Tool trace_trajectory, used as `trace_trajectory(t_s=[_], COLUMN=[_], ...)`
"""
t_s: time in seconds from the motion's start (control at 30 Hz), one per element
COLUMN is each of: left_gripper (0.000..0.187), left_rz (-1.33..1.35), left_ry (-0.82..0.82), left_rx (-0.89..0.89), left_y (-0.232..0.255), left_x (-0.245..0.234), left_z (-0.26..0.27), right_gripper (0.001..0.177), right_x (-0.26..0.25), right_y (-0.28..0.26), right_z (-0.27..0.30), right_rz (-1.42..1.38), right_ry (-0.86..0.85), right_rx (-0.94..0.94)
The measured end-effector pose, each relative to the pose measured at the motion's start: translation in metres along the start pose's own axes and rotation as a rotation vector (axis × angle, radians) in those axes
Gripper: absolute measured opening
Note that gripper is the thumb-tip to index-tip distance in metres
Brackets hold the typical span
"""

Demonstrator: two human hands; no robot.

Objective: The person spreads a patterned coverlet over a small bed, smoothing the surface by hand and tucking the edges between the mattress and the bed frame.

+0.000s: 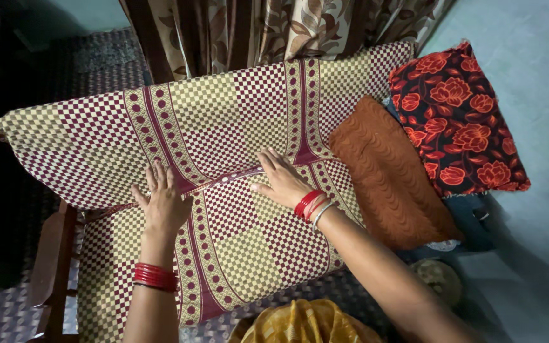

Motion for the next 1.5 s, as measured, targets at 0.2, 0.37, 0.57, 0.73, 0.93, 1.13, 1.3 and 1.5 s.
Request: trace_trajectory(t_s=[0.2,0.37,0.57,0.73,0.93,1.13,1.3,1.5], left_gripper=[0.085,0.092,0.088,0.079,0.075,0.078,0.08,0.084], left_rz=[0.012,0.005,-0.034,-0.037,-0.241,-0.292,-0.094,-0.321], left_ry=[-0.009,-0.066,-0.058,0.083,0.279,0.224,0.224,0.162], left_rx=[0.045,0.067,0.132,0.202,0.268,0.336,0.424,0.474], left_y=[0.006,0.019,0.04,0.065,0.124,0.183,0.241,0.328], left_x=[-0.007,-0.016,-0.011,0.013,0.041,0.059,0.073,0.065], left_z=[-0.014,-0.016,-0.022,-0.036,-0.043,-0.04,-0.038,-0.04], right_gripper=[0.093,0.094,0.093,0.089,0.092,0.088,0.09,0.09], right_x=[-0.001,0.002,0.009,0.019,0.021,0.008,0.007,-0.014], right_y=[0.001,0.011,0.024,0.036,0.072,0.139,0.234,0.355], right_z=[-0.005,-0.006,-0.005,-0.001,0.019,0.068,0.113,0.171], right_rz=[0.05,0.031,0.042,0.123,0.05,0.091,0.153,0.182], right_ry=[-0.018,-0.048,-0.07,-0.059,0.083,0.214,0.274,0.326], right_rx=[-0.009,0.016,0.059,0.112,0.2,0.287,0.373,0.46])
Point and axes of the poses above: each hand's wrist, its own z-axis away from the middle knuckle, its own x-axis out of the palm, y = z × x, the point moved 4 cm from there along -z, towards the middle knuckle, and after that the axes turned 5 degrees about -z, right-handed, at the moved point
